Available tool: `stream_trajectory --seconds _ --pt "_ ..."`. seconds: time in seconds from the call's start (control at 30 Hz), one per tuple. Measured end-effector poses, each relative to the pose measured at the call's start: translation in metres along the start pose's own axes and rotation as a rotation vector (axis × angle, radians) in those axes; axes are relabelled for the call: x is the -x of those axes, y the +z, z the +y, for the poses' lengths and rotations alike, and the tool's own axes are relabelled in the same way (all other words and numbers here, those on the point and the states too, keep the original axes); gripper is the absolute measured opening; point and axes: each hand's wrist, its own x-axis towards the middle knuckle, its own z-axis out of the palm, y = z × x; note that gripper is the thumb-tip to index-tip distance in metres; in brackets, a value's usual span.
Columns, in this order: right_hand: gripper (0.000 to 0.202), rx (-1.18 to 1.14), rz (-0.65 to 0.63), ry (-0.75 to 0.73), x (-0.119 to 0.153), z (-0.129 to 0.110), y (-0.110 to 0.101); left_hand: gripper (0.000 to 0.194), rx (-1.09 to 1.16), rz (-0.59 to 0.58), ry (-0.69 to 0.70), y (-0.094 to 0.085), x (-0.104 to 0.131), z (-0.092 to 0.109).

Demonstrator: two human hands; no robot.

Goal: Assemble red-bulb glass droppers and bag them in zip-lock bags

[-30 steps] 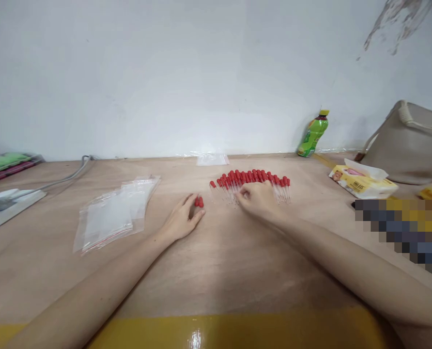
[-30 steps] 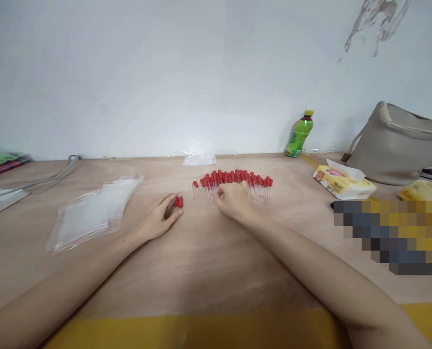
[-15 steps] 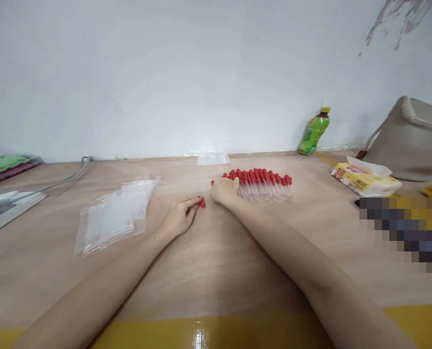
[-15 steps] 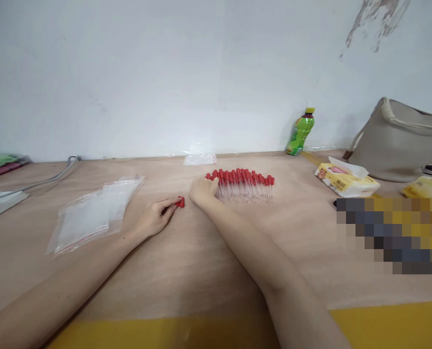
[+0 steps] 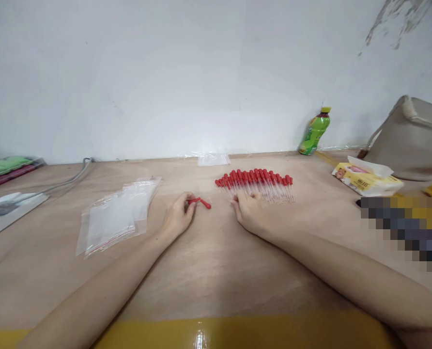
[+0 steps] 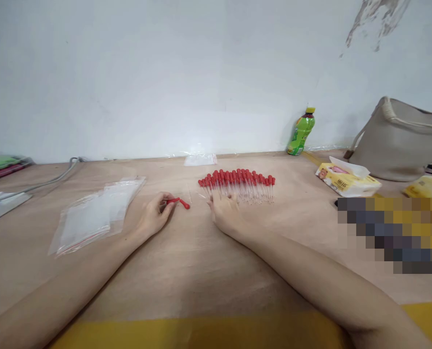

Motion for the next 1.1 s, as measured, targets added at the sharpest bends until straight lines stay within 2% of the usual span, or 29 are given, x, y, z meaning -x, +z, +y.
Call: stream_trajectory --seconds 0.1,0.13,0.23,0.33,0.5,0.77,0.97,1.1 --pt "0.017 -0.096 0.104 -0.098 0.030 0.019 -0.006 0.015 0.058 0.136 0.027 -0.001 0.006 0.008" --pt "0.017 -0.113 0.127 -0.129 0.036 0.023 -0.008 0.017 0.104 0.115 0.059 0.000 0.009 0.012" --pt "0.021 -0.142 0.149 -0.191 0.043 0.027 -0.015 0.023 0.263 -0.067 0.160 0.003 0.021 0.026" --pt "0.023 -0.168 0.112 -0.210 0.043 0.022 -0.017 0.025 0.371 -0.165 0.154 0.008 0.029 0.034" --pt "0.024 -0.196 0.077 -0.259 0.041 0.014 -0.016 0.025 0.445 -0.199 0.083 0.012 0.029 0.034" --pt "0.022 -0.209 0.104 -0.301 0.039 0.009 -0.011 0.023 0.376 -0.254 0.099 0.007 0.024 0.040" --pt "0.017 -0.268 0.157 -0.342 0.038 0.006 -0.005 0.022 0.493 -0.266 0.011 0.016 0.021 0.032" --pt "0.015 -0.333 0.115 -0.373 0.036 0.009 -0.007 0.020 0.505 -0.288 0.031 0.013 0.021 0.032"
